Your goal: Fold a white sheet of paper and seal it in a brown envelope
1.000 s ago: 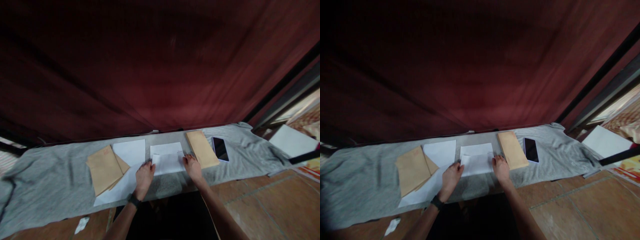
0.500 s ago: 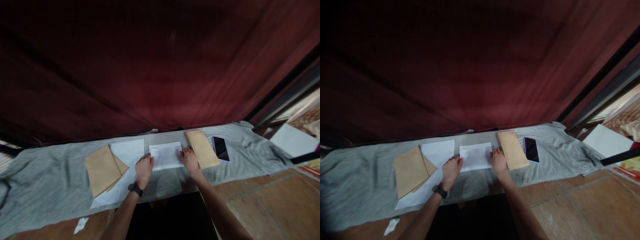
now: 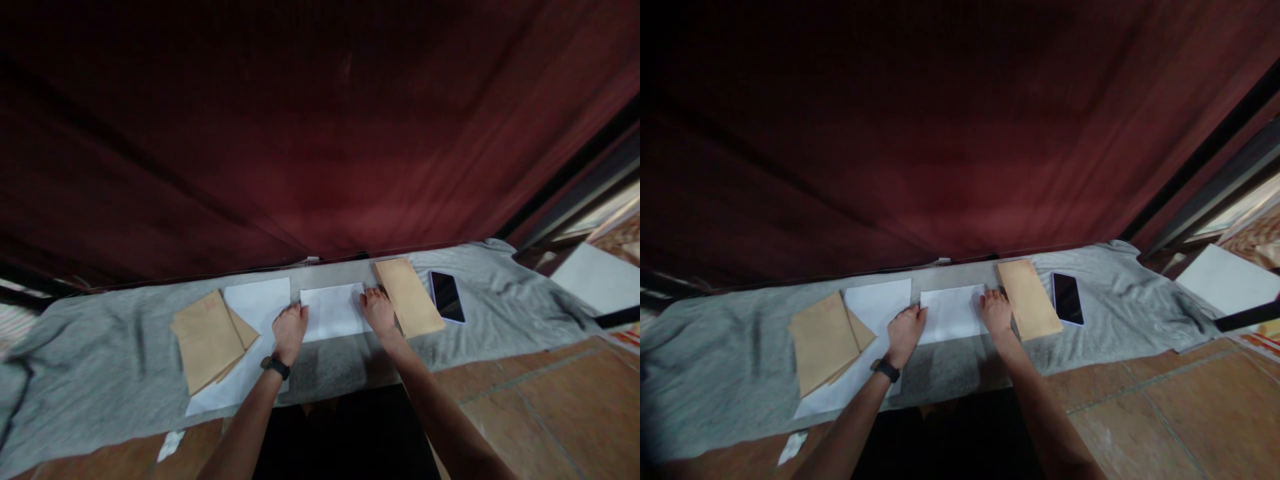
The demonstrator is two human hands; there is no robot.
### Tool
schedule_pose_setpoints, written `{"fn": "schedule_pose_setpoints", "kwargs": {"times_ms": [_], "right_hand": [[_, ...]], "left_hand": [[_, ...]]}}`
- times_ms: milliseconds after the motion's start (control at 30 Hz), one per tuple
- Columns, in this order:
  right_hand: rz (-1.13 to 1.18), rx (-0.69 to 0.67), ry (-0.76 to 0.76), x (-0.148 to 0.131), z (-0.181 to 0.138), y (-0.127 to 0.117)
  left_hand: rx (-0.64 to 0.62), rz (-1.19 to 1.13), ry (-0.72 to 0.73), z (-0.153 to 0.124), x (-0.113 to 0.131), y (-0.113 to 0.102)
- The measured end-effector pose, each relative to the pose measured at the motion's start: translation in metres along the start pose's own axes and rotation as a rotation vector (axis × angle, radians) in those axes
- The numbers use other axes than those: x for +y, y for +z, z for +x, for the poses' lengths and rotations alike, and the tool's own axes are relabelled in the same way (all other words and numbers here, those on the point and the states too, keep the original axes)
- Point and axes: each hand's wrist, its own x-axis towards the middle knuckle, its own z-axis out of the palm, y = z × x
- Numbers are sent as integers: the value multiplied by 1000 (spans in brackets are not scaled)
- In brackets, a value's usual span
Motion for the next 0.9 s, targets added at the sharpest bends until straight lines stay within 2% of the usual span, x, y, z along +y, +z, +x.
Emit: {"fn": "schedule_pose_setpoints", "kwargs": {"times_ms": [200, 367, 533, 700, 900], "right_hand": [[-10, 34, 41, -1, 0, 5], [15, 73, 51, -4, -2, -3], [118, 153, -55, -16, -16, -10], [235, 84, -256, -33, -35, 0], [187, 4, -270, -35, -48, 16]], "left_hand": [[14, -5, -25, 2, 0, 4], [28, 7, -18, 4, -1, 9], [37, 17, -15, 4, -2, 12], [35, 24, -13, 5, -2, 11], [41, 28, -10, 4, -1, 12]]}}
